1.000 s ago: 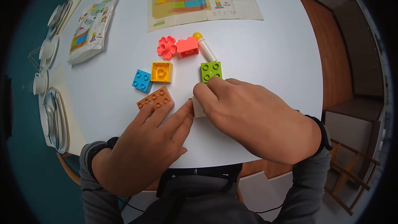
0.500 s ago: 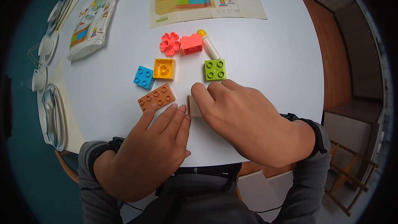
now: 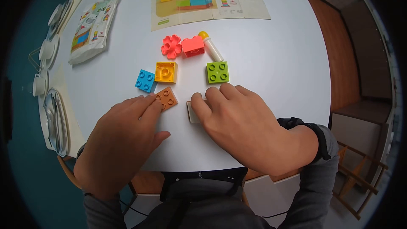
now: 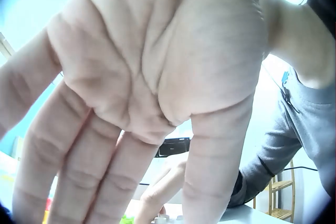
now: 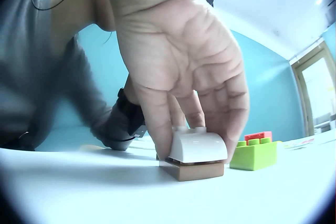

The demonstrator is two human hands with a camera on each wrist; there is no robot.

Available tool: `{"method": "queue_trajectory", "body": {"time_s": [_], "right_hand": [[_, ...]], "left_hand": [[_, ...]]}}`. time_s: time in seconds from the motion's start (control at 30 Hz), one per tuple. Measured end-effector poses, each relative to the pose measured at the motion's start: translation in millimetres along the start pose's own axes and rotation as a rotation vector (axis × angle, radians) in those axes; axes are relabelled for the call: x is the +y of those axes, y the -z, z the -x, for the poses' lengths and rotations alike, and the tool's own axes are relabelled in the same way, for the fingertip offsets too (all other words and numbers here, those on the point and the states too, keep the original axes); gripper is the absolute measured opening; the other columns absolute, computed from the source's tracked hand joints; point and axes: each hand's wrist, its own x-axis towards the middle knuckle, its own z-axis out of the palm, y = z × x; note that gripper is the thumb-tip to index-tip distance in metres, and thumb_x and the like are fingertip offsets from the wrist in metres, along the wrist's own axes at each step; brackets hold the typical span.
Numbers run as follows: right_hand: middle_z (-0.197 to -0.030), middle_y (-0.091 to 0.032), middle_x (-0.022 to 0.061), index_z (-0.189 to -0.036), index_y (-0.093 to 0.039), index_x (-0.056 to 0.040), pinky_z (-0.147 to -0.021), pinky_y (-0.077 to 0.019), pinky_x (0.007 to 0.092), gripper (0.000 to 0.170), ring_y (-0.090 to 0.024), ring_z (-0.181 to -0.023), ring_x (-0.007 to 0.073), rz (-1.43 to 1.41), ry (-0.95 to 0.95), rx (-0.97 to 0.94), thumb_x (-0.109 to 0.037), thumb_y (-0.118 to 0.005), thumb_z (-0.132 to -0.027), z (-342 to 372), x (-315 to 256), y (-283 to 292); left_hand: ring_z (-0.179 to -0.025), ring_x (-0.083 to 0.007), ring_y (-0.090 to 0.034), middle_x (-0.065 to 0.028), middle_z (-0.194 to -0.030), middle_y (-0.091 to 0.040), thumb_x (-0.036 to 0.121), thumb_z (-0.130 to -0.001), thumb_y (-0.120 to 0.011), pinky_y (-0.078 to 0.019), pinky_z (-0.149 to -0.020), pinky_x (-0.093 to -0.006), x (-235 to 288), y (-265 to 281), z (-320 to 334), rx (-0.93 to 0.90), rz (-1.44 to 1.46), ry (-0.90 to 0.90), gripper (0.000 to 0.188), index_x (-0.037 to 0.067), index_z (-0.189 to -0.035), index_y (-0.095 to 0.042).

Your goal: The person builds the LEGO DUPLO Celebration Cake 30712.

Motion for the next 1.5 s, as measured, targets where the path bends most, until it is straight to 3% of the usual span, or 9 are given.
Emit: {"method": "queue_trajectory", "body": {"time_s": [0.03,0.13,0.57,0.83,0.9,0.93,1.0,1.1,1.5], "right_hand": [[-0.076,-0.057,0.0077,-0.089,-0.054,-0.0021,-0.067,-0.0521,0.0307,0.018,-0.061,-0.074,0.0202,0.0,0.0,0.0,-0.007,-0.063,-0.074,0.3,-0.4,-0.6],[-0.075,-0.057,0.0075,-0.089,-0.054,-0.0015,-0.065,-0.0507,0.0304,0.019,-0.061,-0.073,0.02,-0.005,0.003,-0.026,-0.006,-0.063,-0.074,0.9,-1.3,-0.6],[-0.077,-0.057,0.0086,-0.092,-0.055,0.0006,-0.064,-0.0487,0.0301,0.022,-0.059,-0.072,0.0201,0.003,0.068,-0.063,-0.006,-0.063,-0.072,0.2,-5.5,1.4],[-0.078,-0.056,0.0086,-0.093,-0.054,0.0009,-0.065,-0.0501,0.031,0.024,-0.058,-0.072,0.0203,-0.042,0.083,-0.044,-0.006,-0.063,-0.072,1.8,-3.6,12.3],[-0.093,-0.059,0.0102,-0.109,-0.055,-0.001,-0.07,-0.0523,0.0357,0.044,-0.06,-0.079,0.0244,-0.079,-0.034,-0.173,-0.008,-0.073,-0.07,5.2,-5.4,29.8],[-0.093,-0.059,0.0102,-0.109,-0.055,-0.001,-0.07,-0.0523,0.0357,0.044,-0.06,-0.079,0.0244,-0.079,-0.033,-0.172,-0.008,-0.073,-0.07,7.6,-6.6,35.2],[-0.076,-0.054,0.0088,-0.09,-0.053,0.0006,-0.064,-0.0505,0.0316,0.022,-0.059,-0.072,0.0206,0.039,-0.089,-0.201,-0.004,-0.064,-0.071,12.7,-7.7,43.2],[-0.075,-0.053,0.009,-0.09,-0.053,0.0004,-0.064,-0.0503,0.0318,0.022,-0.06,-0.072,0.021,0.129,-0.13,-0.361,-0.002,-0.064,-0.071,17.3,1.1,47.7],[-0.075,-0.057,0.0129,-0.088,-0.05,0.0011,-0.059,-0.0507,0.0331,0.017,-0.062,-0.066,0.0239,0.109,-0.259,-0.441,-0.001,-0.063,-0.078,11.3,15.9,40.5]], "left_hand": [[-0.077,-0.0148,-0.059,-0.0057,-0.075,-0.057,0.005,-0.071,-0.067,-0.0477,-0.062,-0.0268,-1.3,-5.1,0.0,0.071,-0.026,-0.001,0.01,0.002,-0.077,-0.06],[-0.073,-0.0135,-0.058,-0.005,-0.071,-0.054,0.004,-0.068,-0.069,-0.0457,-0.054,-0.0257,-4.0,-16.8,-7.0,0.114,-0.054,0.031,0.012,0.004,-0.074,-0.059],[-0.074,-0.0144,-0.058,-0.0045,-0.074,-0.053,0.004,-0.07,-0.07,-0.0449,-0.054,-0.0261,-3.6,-16.6,-8.4,0.04,0.006,-0.012,0.011,0.007,-0.068,-0.06],[-0.065,-0.0118,-0.06,-0.0037,-0.076,-0.054,0.005,-0.067,-0.073,-0.0459,-0.053,-0.0247,-3.7,-15.0,-14.0,0.011,-0.034,0.022,0.025,0.005,-0.084,-0.054],[-0.067,-0.012,-0.06,-0.0042,-0.078,-0.054,0.004,-0.067,-0.074,-0.0471,-0.054,-0.0248,-4.2,-18.2,-17.9,0.042,-0.049,0.039,0.027,0.005,-0.085,-0.054],[-0.069,-0.0122,-0.061,-0.0047,-0.08,-0.054,0.004,-0.066,-0.074,-0.0483,-0.055,-0.0248,-4.3,-20.3,-20.4,0.072,-0.066,0.052,0.029,0.006,-0.086,-0.053],[-0.07,-0.0121,-0.061,-0.0049,-0.081,-0.054,0.003,-0.065,-0.075,-0.049,-0.055,-0.0243,-4.7,-24.3,-26.7,0.078,-0.107,0.065,0.03,0.006,-0.086,-0.053],[-0.072,-0.012,-0.061,-0.005,-0.081,-0.054,0.003,-0.064,-0.076,-0.0494,-0.055,-0.0235,-5.9,-24.2,-30.7,0.088,-0.166,0.071,0.031,0.006,-0.085,-0.053],[-0.071,-0.0128,-0.059,-0.0043,-0.078,-0.052,0.003,-0.067,-0.072,-0.0482,-0.054,-0.0244,-6.3,-20.4,-22.0,0.178,-0.109,-0.009,0.028,0.008,-0.081,-0.049]]}}
